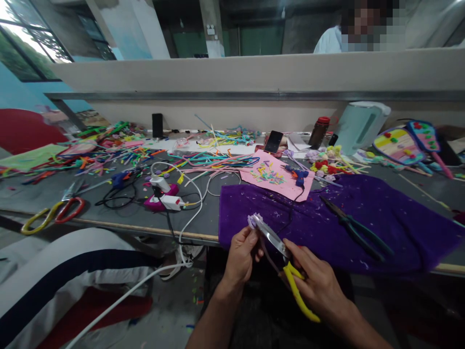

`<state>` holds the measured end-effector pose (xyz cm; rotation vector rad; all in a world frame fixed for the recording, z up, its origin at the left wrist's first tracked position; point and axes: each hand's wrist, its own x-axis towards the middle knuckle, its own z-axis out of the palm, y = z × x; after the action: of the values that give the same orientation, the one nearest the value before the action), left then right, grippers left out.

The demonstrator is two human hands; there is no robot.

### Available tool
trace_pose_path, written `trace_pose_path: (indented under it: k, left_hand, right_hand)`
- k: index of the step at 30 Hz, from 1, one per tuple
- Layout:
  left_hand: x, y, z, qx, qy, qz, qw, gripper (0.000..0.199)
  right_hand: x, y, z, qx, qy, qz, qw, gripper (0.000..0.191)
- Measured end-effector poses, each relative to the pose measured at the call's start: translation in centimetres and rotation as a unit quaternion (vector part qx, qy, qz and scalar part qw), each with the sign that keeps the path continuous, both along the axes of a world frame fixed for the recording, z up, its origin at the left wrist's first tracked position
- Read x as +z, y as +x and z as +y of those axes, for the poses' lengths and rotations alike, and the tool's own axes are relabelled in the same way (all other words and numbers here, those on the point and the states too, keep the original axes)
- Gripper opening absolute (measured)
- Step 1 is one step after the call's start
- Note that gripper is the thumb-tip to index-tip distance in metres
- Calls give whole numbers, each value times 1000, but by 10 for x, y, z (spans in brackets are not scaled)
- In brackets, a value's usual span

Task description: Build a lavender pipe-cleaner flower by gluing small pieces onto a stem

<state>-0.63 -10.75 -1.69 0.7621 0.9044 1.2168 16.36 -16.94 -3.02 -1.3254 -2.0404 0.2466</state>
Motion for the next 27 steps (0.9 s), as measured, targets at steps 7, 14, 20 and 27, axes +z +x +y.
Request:
trace_pose_path:
  k: [7,14,20,27]
  left_hand:
    - [-1,-2,1,-8,9,-6,1000,27]
    - [1,-3,1,-13,9,-10,1000,26]
    - [5,-7,3,-39,11,-49,998,25]
    - [3,-9,4,-52,4,-58,997,23]
  right_hand:
    - [-5,2,2,16,8,-4,1000,53]
    - [-2,1,-1,3,11,36,999,49]
    - [5,10,-3,-36,-8,73,997,54]
    - [17,21,-2,-56,-38,19,998,54]
